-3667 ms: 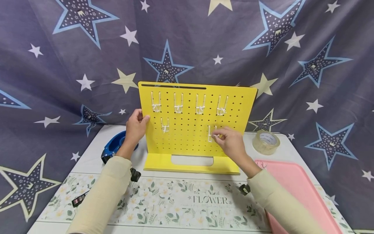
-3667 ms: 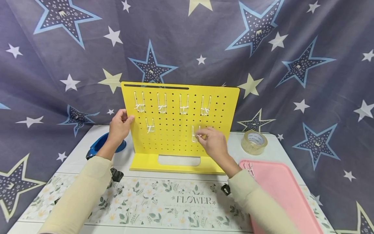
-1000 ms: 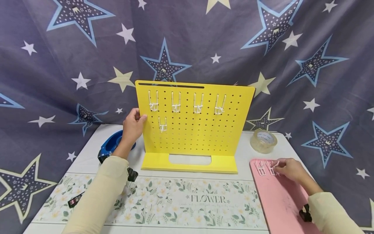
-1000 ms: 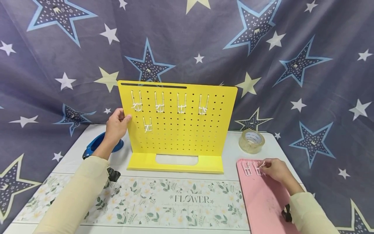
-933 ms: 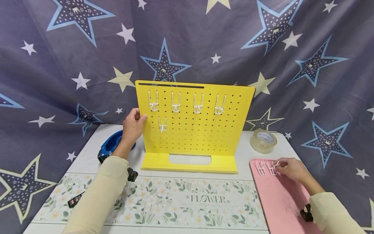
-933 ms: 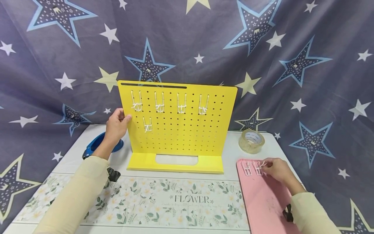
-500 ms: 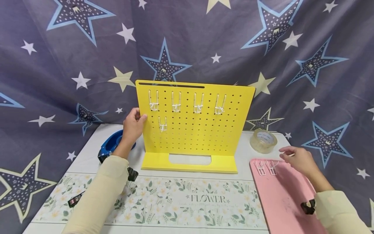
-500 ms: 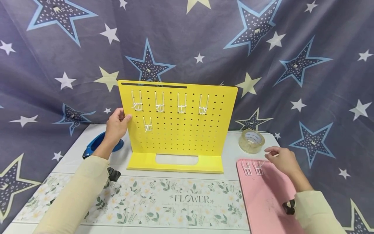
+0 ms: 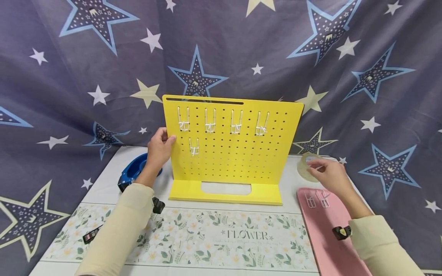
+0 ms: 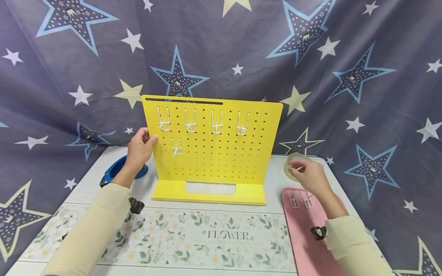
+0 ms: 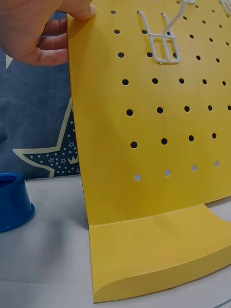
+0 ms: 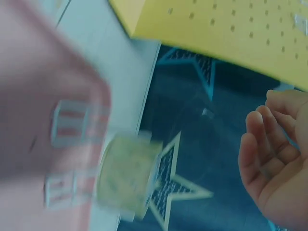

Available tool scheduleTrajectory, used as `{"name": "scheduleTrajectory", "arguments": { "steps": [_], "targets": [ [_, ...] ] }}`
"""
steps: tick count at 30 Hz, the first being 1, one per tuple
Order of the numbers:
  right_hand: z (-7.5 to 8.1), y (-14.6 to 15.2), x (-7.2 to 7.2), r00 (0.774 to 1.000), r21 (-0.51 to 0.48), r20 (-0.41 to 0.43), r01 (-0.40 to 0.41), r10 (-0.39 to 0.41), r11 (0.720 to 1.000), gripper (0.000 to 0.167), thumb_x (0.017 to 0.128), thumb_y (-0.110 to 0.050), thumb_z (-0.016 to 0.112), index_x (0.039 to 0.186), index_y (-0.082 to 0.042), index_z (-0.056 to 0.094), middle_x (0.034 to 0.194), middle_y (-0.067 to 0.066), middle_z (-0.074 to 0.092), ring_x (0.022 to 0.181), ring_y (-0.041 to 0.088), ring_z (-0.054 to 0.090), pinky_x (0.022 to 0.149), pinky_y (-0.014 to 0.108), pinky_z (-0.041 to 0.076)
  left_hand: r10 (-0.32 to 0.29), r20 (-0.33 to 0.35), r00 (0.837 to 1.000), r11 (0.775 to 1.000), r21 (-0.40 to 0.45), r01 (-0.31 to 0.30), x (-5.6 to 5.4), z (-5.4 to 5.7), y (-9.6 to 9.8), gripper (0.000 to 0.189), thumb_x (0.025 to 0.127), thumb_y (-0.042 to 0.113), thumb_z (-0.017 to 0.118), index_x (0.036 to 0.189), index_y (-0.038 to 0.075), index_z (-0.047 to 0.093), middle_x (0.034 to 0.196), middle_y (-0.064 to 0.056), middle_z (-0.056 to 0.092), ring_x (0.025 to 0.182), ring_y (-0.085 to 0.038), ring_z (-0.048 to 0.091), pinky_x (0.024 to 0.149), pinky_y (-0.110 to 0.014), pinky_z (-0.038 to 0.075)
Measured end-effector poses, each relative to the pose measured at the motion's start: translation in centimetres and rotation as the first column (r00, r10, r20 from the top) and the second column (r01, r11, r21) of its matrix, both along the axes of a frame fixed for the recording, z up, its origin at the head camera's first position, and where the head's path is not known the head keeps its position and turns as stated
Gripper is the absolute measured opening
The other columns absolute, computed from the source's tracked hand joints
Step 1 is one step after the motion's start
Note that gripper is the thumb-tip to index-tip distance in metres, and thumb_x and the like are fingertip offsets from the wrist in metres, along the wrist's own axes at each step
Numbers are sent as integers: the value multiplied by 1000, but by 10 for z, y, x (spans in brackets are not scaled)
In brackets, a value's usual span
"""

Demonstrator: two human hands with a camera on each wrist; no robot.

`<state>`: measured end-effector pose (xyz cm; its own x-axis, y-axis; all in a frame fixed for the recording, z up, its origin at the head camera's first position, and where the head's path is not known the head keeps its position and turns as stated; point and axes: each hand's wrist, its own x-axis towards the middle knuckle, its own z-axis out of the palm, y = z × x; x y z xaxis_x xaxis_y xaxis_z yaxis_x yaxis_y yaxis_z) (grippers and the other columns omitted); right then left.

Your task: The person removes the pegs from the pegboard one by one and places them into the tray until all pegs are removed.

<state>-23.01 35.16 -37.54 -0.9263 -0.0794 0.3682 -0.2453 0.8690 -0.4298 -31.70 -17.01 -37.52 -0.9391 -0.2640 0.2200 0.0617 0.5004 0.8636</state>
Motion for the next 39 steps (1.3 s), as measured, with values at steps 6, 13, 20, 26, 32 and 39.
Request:
{"name": "scheduleTrajectory", "arguments": {
  "steps": [6,13,20,26,32,39],
  "targets": [
    [-2,-38,-9,998,-25,34,-51,52,998,20,92,-14,73,110,-7,76,96,13,77,77,21,68,63,27,51,-7,4,1000,1000,9,7,0,0,0,28,105,27,58,129,11,55,116,-14,67,106,-28,66,96,-43,55],
    [-6,-79,-20,994,-65,47,-97,100,993,21,93,-17,73,112,-7,75,99,11,78,84,27,71,66,31,53,-3,2,1000,1000,0,3,0,-1,1,28,105,27,58,128,12,55,114,-14,66,105,-28,66,94,-43,54],
    [-11,-122,-29,985,-117,-23,-175,173,978,19,91,-12,75,109,-6,76,94,10,77,80,24,71,66,30,54,-1,6,1000,1000,3,1,-1,0,2,29,105,28,57,128,11,55,114,-14,66,105,-27,66,94,-42,54],
    [-13,-170,-35,970,-101,-109,-229,218,968,17,91,-11,75,108,-9,77,96,8,78,81,22,73,68,34,58,14,10,1000,1000,-3,-14,2,0,1,28,105,28,58,127,12,55,112,-14,65,105,-28,65,92,-42,54],
    [-16,-220,-41,955,-48,-172,-252,241,966,17,93,-11,72,109,-11,77,96,5,76,82,17,72,66,28,58,7,17,1000,1000,-2,-7,2,-1,0,29,106,28,57,129,11,55,115,-14,66,106,-28,65,94,-42,54],
    [-18,-272,-52,924,94,-285,-237,255,967,19,93,-19,74,112,-16,75,100,0,75,82,13,72,64,24,55,5,15,1000,1000,-3,-5,-1,-2,-1,29,106,28,57,129,12,55,114,-14,65,105,-28,65,94,-43,55]
  ]
}}
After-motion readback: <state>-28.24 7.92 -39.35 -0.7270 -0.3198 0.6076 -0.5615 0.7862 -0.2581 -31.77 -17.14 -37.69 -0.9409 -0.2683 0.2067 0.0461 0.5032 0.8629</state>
